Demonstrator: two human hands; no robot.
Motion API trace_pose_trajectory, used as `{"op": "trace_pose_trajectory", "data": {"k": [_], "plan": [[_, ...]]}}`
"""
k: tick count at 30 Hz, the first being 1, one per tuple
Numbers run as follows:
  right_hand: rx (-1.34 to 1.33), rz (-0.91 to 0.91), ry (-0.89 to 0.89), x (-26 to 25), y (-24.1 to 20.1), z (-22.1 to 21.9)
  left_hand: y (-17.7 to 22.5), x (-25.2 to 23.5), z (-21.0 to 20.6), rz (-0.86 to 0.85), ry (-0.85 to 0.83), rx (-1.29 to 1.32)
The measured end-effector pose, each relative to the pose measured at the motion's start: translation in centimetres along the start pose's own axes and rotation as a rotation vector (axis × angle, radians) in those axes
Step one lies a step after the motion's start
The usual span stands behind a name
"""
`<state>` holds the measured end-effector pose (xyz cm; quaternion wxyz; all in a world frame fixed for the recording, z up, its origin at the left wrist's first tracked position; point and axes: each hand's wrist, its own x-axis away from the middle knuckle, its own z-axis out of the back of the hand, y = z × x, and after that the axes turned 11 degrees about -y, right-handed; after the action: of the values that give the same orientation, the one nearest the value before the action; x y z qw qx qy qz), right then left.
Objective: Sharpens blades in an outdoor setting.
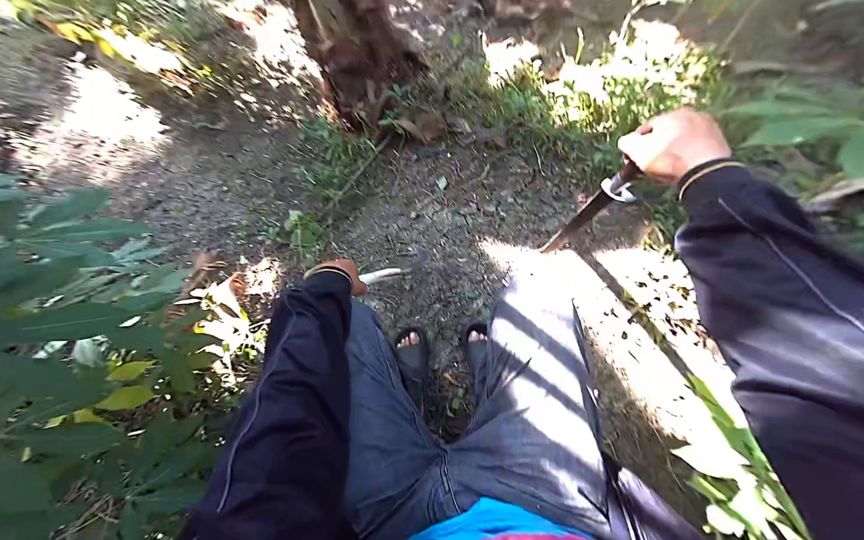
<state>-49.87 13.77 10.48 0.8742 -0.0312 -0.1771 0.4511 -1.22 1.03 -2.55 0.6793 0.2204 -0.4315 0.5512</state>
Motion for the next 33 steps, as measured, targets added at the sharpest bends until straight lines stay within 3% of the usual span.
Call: {"op": "trace_pose_trajectory", "data": {"k": [9,13,33], "plan": [[0.031,0.005,-0.039,-0.1,-3.8,-1.0,0.1,1.6,-0.1,-0.005,-0.040,0.015],[0.092,0.018,-0.042,0.0,-4.6,-1.6,-0.1,0.9,-1.2,0.003,0.023,0.066],[0.038,0.009,-0.017,-1.1,-3.5,-0.9,-0.3,1.5,-0.4,-0.032,-0.017,0.022]]}}
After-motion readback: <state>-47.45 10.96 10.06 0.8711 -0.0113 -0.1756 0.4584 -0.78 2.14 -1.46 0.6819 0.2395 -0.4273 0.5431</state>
